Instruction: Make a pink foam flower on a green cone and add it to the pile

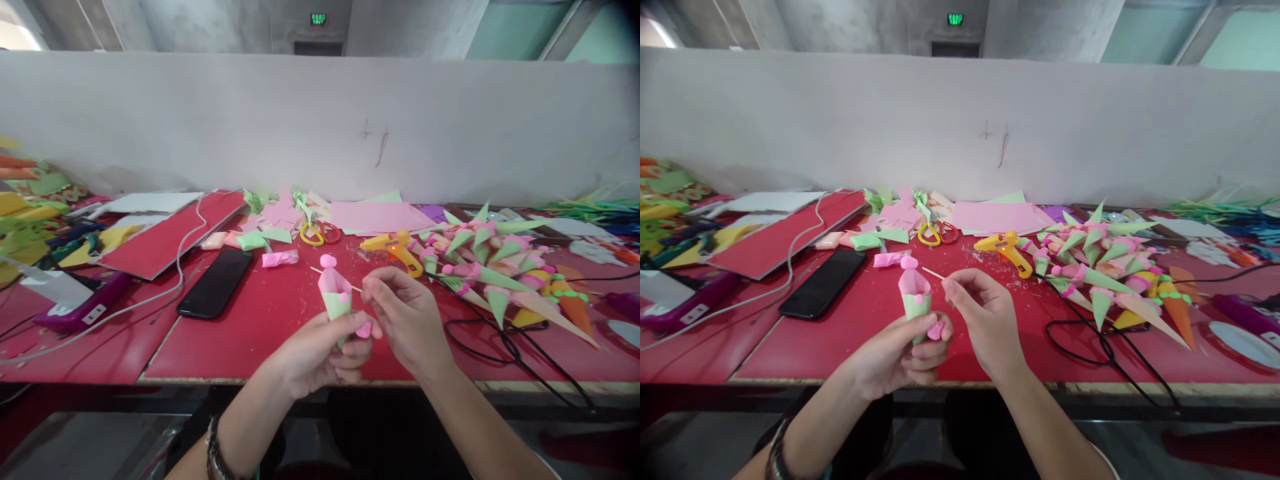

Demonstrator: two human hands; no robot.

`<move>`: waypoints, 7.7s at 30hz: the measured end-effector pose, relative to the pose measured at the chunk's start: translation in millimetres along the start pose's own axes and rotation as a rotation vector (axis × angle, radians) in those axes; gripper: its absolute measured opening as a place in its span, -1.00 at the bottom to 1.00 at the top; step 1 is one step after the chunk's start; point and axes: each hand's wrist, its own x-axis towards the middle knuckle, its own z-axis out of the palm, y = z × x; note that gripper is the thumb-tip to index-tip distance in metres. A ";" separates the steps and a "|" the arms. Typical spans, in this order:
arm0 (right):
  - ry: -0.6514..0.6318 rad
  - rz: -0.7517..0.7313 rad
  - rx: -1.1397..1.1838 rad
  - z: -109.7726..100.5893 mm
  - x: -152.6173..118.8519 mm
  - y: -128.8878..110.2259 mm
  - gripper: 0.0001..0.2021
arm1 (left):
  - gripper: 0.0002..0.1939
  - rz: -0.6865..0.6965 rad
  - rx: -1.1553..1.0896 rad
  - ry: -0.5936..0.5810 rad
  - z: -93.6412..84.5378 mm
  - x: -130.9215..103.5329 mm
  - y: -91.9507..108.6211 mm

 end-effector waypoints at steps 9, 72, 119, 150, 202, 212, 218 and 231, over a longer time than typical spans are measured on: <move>-0.032 0.005 0.022 0.2 -0.5 -0.1 -0.89 | -0.80 -0.012 -0.004 -0.016 0.2 -1.7 0.8; -0.300 -0.385 -0.599 -0.4 -1.8 -7.0 -0.93 | -0.63 0.284 0.182 0.339 -5.5 1.1 1.7; -0.031 -0.208 -0.406 2.8 -3.5 -8.6 -0.90 | -0.75 0.392 0.184 0.403 -1.3 4.8 2.4; -0.214 -0.387 -0.618 2.3 -3.2 -7.6 -0.82 | -0.71 0.373 0.187 0.439 -3.9 5.0 1.6; -0.090 -0.267 -0.336 3.5 -4.6 -9.5 -0.83 | -0.78 0.115 0.165 0.278 -1.9 9.3 -7.5; 0.059 -0.419 -0.526 3.7 -8.9 -8.6 -0.90 | -0.77 0.127 0.238 0.364 -2.5 10.4 -9.7; 0.034 -0.340 -0.451 3.4 -6.4 -5.3 -0.85 | -0.77 0.132 0.258 0.399 -2.1 12.2 -10.4; -0.165 -0.467 -0.693 4.2 -4.7 -6.5 -0.90 | -0.66 0.186 0.284 0.418 -2.4 12.5 -12.3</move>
